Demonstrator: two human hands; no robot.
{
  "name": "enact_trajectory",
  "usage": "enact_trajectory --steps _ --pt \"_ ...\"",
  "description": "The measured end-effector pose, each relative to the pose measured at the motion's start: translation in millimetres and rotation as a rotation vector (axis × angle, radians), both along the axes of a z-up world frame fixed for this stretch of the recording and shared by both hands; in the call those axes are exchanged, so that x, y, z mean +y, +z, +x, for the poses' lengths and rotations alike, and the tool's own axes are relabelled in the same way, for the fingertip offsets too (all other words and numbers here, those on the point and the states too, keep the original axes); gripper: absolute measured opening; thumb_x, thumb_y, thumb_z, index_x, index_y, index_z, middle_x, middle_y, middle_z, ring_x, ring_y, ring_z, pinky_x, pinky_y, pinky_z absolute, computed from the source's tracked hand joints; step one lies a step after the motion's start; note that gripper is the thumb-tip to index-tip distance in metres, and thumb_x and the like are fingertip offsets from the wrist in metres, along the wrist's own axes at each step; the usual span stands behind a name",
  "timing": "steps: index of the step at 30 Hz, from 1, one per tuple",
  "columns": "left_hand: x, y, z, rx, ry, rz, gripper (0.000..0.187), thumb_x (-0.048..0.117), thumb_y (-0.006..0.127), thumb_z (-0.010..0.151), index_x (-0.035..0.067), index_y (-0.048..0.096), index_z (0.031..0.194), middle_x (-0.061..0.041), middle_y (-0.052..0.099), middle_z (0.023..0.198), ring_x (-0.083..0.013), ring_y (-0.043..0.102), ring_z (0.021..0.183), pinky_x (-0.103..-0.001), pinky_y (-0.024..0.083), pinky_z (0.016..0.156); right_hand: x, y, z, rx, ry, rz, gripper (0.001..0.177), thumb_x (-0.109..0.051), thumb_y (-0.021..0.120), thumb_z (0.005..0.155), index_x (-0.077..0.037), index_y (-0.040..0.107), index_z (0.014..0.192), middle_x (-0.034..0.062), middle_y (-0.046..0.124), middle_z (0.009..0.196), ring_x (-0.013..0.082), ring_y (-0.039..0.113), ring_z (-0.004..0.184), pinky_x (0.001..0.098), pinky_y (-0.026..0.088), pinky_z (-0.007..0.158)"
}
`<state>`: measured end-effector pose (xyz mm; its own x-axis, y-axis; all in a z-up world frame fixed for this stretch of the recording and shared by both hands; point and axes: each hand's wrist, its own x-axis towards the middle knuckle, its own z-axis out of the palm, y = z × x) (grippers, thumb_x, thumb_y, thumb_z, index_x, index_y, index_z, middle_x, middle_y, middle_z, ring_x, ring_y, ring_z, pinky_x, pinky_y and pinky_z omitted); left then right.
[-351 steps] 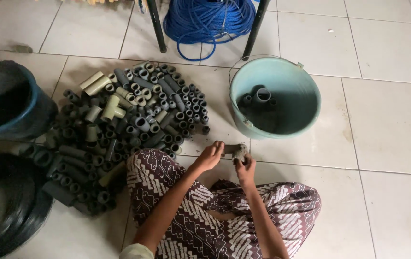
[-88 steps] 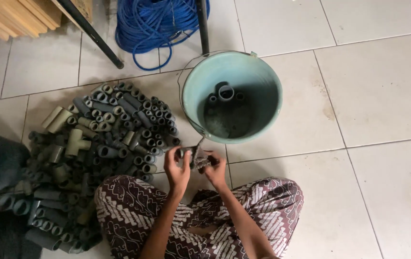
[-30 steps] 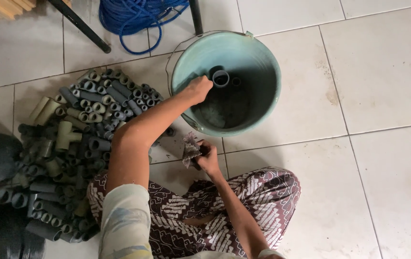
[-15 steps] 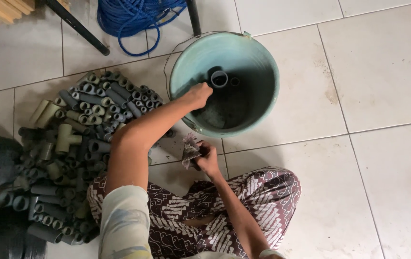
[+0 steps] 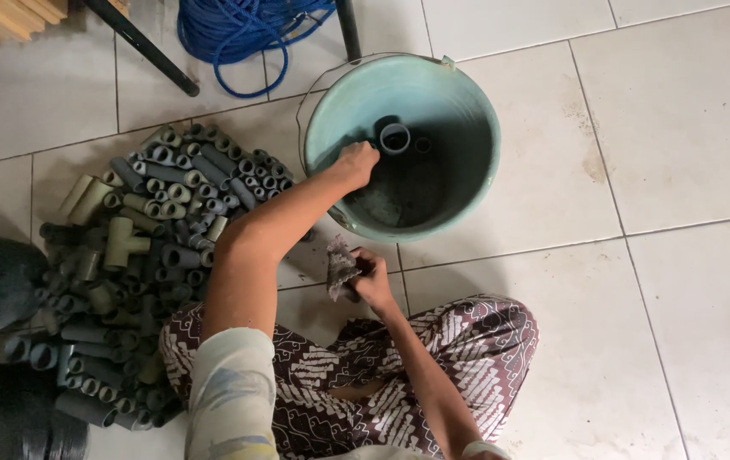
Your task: The person sits on the floor and wipes various plastic pipe fittings with a cloth, then places them into a bucket. The person handles the fittings one at a time from a pile on the floor.
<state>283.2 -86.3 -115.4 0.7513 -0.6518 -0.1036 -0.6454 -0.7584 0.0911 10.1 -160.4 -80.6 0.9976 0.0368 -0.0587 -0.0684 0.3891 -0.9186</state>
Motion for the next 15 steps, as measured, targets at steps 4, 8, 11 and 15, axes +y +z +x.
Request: enact_trajectory --steps 4,8,11,15 --pt "-11.8 25.4 11.3 -0.056 -0.044 0.280 0.023 -0.003 0.071 0.072 0.010 0.057 0.058 -0.009 0.055 0.057 -0.0235 0.056 0.049 -0.042 0.052 0.040 -1.6 6.4 -1.7 0.007 0.018 0.005 0.024 0.013 0.071 0.067 0.006 0.072 0.090 0.0218 0.071 0.077 0.0242 0.065 0.078 0.0415 0.056 0.070" --pt "-9.7 147.1 -17.4 -0.209 -0.105 0.235 0.034 0.024 0.086 0.074 0.007 0.065 0.095 -0.011 0.060 0.074 -0.0279 0.063 0.063 -0.045 0.050 0.054 -4.5 4.6 -4.7 0.144 0.096 0.164 0.025 0.005 0.068 0.075 0.005 0.074 0.099 0.0251 0.072 0.092 0.0284 0.066 0.094 0.0462 0.053 0.086" --pt "6.5 251.0 -77.8 -0.503 -0.187 -0.231 0.040 0.029 0.086 0.084 0.008 0.058 0.103 -0.007 0.055 0.080 -0.0256 0.061 0.066 -0.040 0.051 0.057 -9.5 -9.7 -14.3 0.267 0.140 0.335 0.028 -0.004 0.068 0.081 0.006 0.073 0.107 0.0238 0.070 0.104 0.0307 0.063 0.104 0.0490 0.048 0.099" --pt "51.0 284.3 -171.5 -0.811 -0.123 -0.728 0.043 0.028 0.076 0.097 0.017 0.043 0.071 0.005 0.034 0.063 -0.0132 0.037 0.053 -0.027 0.041 0.055 -15.4 -12.7 -12.6 0.611 0.088 0.843 0.044 -0.031 0.068 0.087 -0.006 0.071 0.123 0.0195 0.068 0.130 0.0362 0.061 0.123 0.0548 0.041 0.112"
